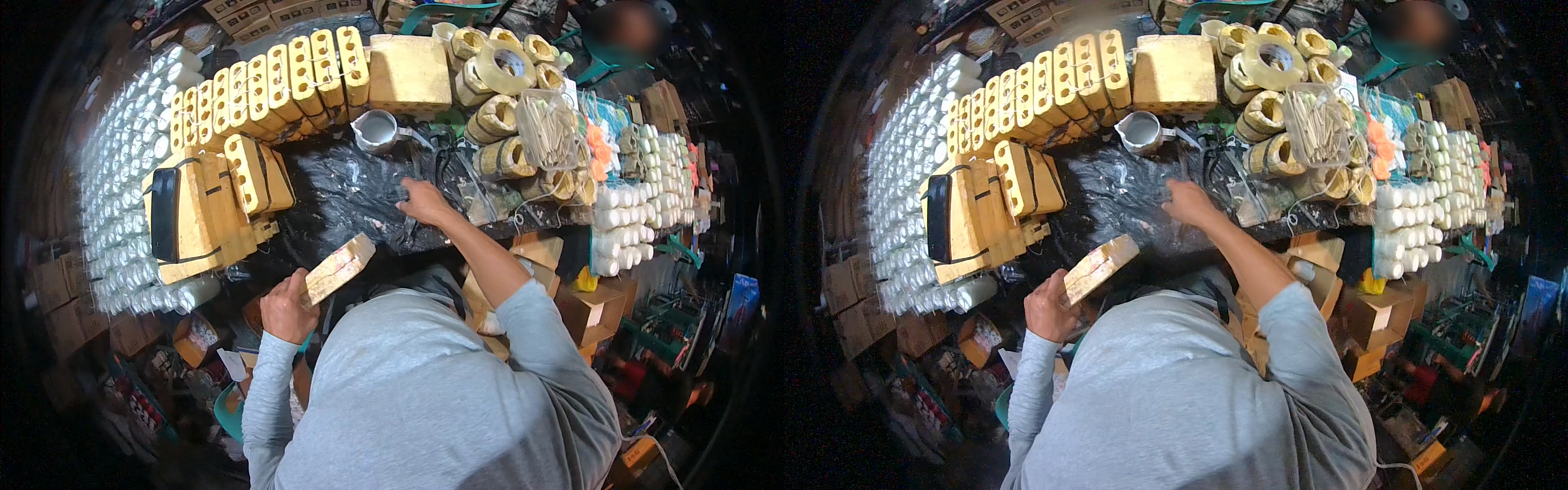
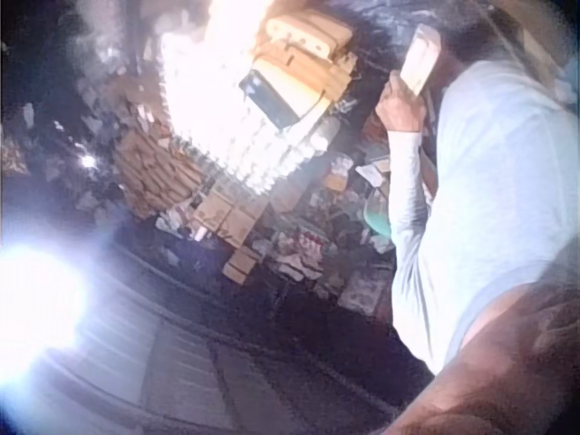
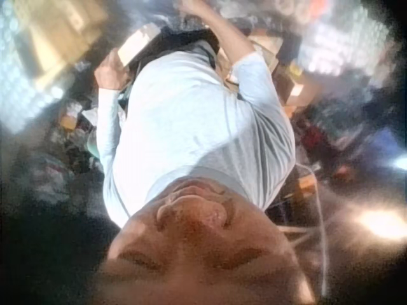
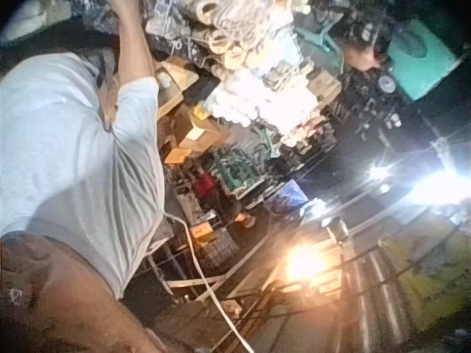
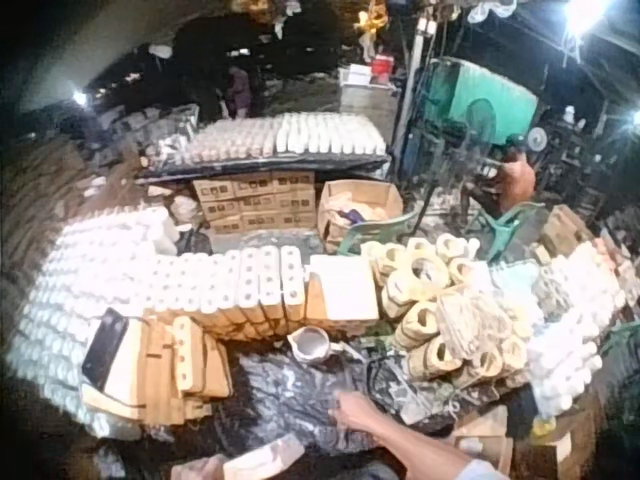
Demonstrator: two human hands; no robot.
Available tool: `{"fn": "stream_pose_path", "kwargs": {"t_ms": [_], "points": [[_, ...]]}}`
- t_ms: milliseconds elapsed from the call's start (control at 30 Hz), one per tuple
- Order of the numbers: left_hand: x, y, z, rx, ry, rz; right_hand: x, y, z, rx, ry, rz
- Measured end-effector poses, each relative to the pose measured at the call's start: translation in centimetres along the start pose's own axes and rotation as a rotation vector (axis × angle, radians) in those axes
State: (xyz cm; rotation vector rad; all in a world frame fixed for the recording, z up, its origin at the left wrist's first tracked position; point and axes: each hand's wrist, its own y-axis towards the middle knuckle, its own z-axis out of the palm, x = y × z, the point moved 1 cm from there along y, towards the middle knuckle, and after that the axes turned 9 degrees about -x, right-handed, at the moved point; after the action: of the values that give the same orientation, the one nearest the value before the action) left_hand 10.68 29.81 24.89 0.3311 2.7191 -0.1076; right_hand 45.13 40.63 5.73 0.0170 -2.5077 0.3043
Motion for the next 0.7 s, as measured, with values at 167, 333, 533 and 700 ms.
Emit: {"fn": "stream_pose_path", "kwargs": {"t_ms": [167,333,533,700], "points": [[0.6,-0.6,0.2,-0.04,-0.011,0.036,0.1,-3.8,-1.7,-0.265,0.317,0.276],[1.0,-0.6,0.6,-0.006,0.003,0.009,-0.9,-6.2,-1.7,-0.338,0.466,0.722],[1.0,0.0,1.0,-0.002,-0.007,0.049,-1.0,-6.9,-2.7,-0.169,0.582,0.457],[1.4,-0.2,0.5,-0.019,-0.032,0.054,2.4,-5.9,-1.8,-0.058,1.073,0.538]]}}
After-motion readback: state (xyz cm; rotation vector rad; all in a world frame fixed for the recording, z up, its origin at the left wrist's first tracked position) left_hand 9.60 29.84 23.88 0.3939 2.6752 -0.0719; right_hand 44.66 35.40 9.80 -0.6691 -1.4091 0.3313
